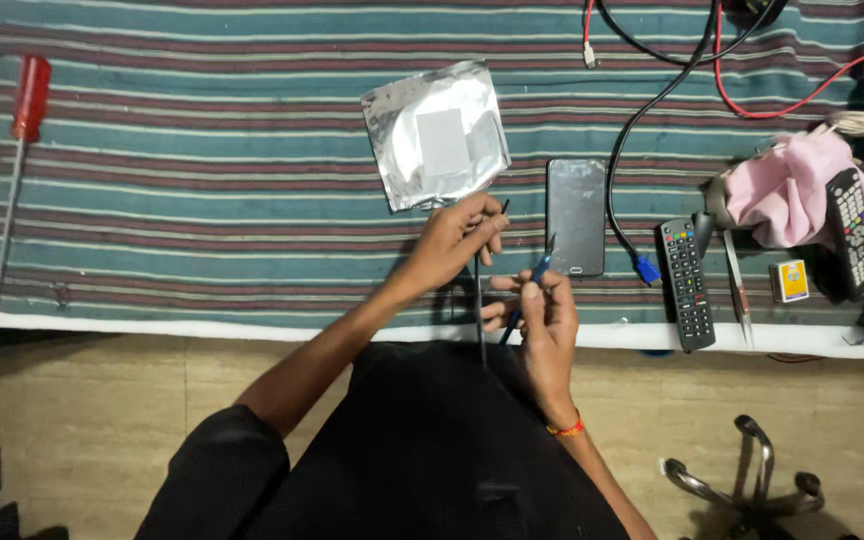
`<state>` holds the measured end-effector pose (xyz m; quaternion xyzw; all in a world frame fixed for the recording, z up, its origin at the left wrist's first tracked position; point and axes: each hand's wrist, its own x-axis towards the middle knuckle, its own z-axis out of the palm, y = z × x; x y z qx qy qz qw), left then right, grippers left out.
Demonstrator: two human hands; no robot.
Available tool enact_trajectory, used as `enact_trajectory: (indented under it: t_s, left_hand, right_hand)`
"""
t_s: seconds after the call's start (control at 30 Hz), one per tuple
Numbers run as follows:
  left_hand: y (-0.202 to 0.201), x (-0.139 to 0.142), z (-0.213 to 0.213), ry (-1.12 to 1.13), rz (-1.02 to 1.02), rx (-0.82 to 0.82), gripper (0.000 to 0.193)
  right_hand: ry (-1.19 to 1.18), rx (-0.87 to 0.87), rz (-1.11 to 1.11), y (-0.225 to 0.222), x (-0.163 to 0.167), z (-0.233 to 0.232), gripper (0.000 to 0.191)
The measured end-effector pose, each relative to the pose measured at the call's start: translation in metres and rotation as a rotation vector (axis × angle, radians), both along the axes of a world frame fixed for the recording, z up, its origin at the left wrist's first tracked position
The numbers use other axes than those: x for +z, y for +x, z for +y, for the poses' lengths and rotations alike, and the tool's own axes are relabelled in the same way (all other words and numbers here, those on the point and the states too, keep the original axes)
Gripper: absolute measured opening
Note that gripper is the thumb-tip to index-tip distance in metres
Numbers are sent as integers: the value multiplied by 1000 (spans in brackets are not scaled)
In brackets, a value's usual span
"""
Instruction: The person organizes items on a workbench and in drawers. They handle a roll of black tape, a multimeter, a remote control, a hairdryer, and a CD, moving them between the workbench surface and drawers. The person also opens and closes drawers while sorting these items.
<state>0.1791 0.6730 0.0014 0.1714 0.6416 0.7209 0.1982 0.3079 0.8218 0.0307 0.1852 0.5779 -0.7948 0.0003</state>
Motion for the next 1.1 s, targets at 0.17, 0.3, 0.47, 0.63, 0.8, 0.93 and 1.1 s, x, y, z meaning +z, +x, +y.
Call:
enact_trajectory:
  t_s: [0.17, 0.3, 0.47, 0.63, 0.8, 0.93, 1.1]
  left_hand:
    - [16, -11, 13, 109, -134, 95, 24]
    - [27, -20, 22, 216, -180, 152, 25]
    - [30, -22, 46, 339, -193, 142, 23]
    - [29, -13, 63, 450, -404, 76, 23]
    - [27, 0, 67, 464, -430, -78, 21]
    - [27, 6, 64, 432, -409, -136, 20]
    - [30, 10, 57, 419, -427, -140, 20]
  right_hand:
    - [76, 61, 21, 8, -8, -1, 19]
    - [534, 32, 164, 12, -3, 25, 21]
    - [1033, 113, 207, 6, 27, 63, 26]
    - [1160, 190, 210, -1, 55, 76, 22]
    - [1241, 229, 276, -2, 69, 80, 21]
    - [1278, 253, 330, -6, 78, 81, 21]
    - [1325, 263, 452, -11, 89, 82, 22]
